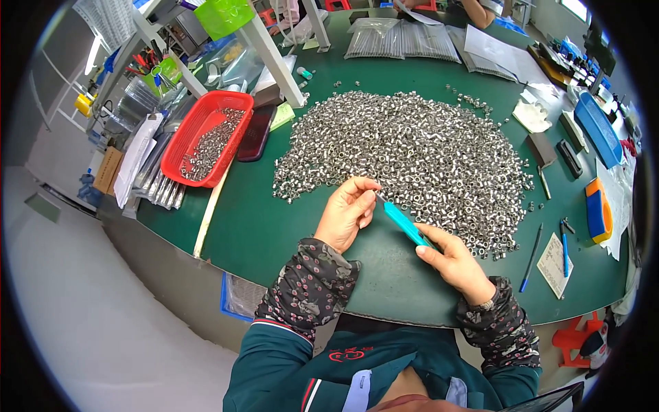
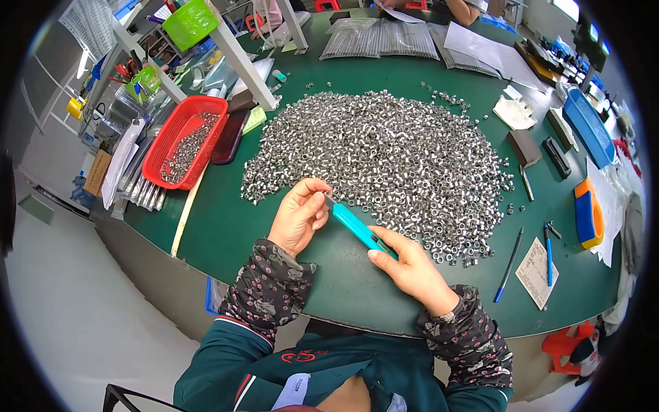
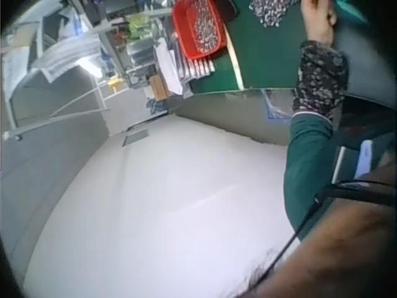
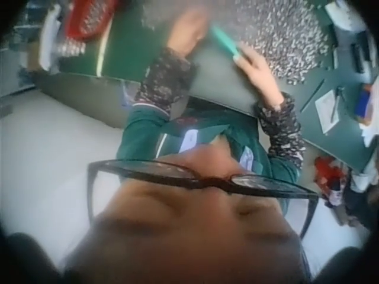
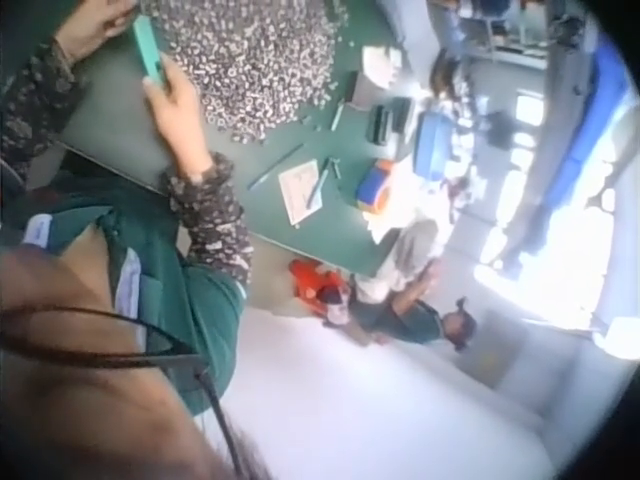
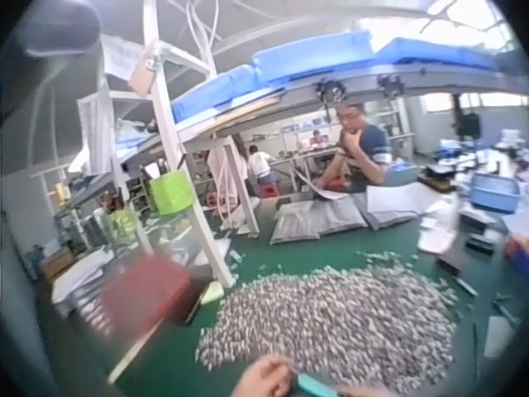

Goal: Sorting and inspecting small metal hardware components at a manufacturing workbench.

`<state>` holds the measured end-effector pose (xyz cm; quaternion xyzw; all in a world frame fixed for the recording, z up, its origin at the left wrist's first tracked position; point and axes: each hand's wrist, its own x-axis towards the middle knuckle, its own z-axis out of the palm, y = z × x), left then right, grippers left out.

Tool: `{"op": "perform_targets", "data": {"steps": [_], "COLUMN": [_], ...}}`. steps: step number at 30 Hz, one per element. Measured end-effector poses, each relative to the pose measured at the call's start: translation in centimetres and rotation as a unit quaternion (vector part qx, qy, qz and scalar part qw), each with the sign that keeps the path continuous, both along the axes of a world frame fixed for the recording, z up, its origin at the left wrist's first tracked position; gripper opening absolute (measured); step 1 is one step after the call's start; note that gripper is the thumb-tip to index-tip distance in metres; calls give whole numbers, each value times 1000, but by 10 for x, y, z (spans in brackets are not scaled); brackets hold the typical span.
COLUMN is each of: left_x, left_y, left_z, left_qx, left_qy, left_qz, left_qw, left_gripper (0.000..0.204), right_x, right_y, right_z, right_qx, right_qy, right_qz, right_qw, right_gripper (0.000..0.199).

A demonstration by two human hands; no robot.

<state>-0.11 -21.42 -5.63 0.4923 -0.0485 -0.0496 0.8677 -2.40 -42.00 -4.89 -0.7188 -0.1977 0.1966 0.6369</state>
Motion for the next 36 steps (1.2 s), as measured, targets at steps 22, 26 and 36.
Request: {"op": "perform_targets", "data": {"steps": [22, 26, 36], "left_x": [3, 5, 7], "left_y": [2, 4, 6], "left_z": [0, -3, -2], "left_qx": [-44, -52, -89], "left_qy": [16, 15, 18], "left_qz": [50, 38, 56], "left_qw": [998, 998, 994], "left_gripper": [10, 8, 6], "right_x": [-21, -36, -39], "right_y": [12, 25, 22], "right_z": [41, 81, 109], "right_qx": [59, 136, 333], "right_qy": [-225, -33, 197], "right_qz": [-135, -6, 139], "right_qw": [963, 990, 912], "right_gripper": [32, 47, 46]}}
